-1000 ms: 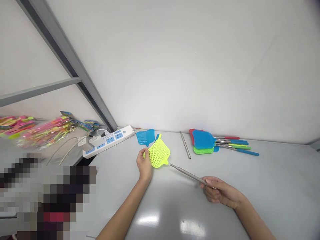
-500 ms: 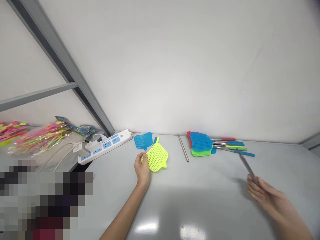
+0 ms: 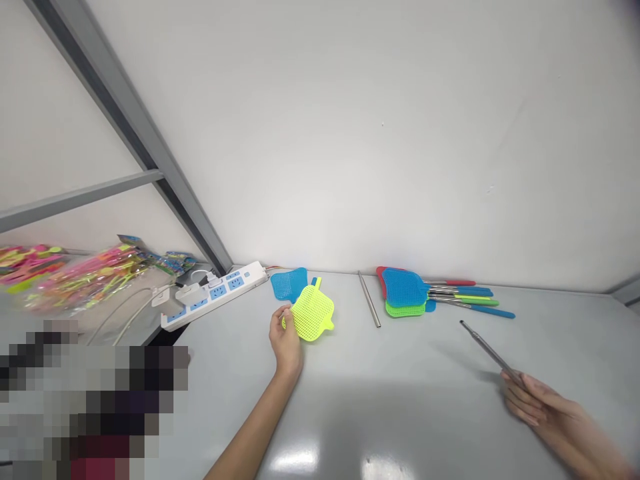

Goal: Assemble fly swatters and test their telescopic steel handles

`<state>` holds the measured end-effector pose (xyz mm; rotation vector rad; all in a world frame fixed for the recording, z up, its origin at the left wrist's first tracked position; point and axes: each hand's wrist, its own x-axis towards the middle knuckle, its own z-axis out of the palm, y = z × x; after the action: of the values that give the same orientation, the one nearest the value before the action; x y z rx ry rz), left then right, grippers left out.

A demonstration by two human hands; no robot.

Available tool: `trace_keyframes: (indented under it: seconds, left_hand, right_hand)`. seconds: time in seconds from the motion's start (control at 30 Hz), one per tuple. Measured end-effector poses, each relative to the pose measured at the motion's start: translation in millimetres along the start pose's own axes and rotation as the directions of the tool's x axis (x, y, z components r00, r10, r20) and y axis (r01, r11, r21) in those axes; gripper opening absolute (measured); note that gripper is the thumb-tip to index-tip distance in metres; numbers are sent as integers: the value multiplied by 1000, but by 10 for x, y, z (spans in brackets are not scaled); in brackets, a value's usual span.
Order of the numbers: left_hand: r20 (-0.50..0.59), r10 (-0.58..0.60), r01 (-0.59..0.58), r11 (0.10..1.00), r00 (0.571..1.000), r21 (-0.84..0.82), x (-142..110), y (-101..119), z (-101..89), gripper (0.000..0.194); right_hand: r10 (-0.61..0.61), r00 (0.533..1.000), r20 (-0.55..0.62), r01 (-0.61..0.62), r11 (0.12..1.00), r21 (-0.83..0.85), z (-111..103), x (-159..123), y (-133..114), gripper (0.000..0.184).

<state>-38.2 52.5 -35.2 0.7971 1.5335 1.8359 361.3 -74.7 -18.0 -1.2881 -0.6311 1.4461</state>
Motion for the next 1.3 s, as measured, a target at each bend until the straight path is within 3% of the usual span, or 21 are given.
trace_keyframes:
  seconds: [0.13, 0.53, 0.87, 1.17, 1.3]
  left_hand:
    - [-33, -3, 3, 1000, 999, 1, -4, -4, -4, 29]
    - [-50, -64, 63, 998, 997, -16, 32, -58, -26, 32]
    - [13, -148, 149, 983, 989, -104, 11, -38, -19, 36]
    - [4, -114, 114, 990, 993, -80, 11, -33, -21, 34]
    - [12, -127, 128, 988, 992, -84, 3, -36, -21, 35]
  right_hand:
    - [117, 987, 106, -123, 991, 52, 86, 70, 11, 24]
    - [156, 966, 204, -151, 988, -44, 309, 217, 24, 21]
    - [199, 927, 319, -158, 976, -148, 709, 289, -3, 24]
    - [247, 881, 404, -192, 966, -172, 1091, 385, 40, 24]
    - [252, 879, 406, -204, 966, -157, 1165, 416, 45, 24]
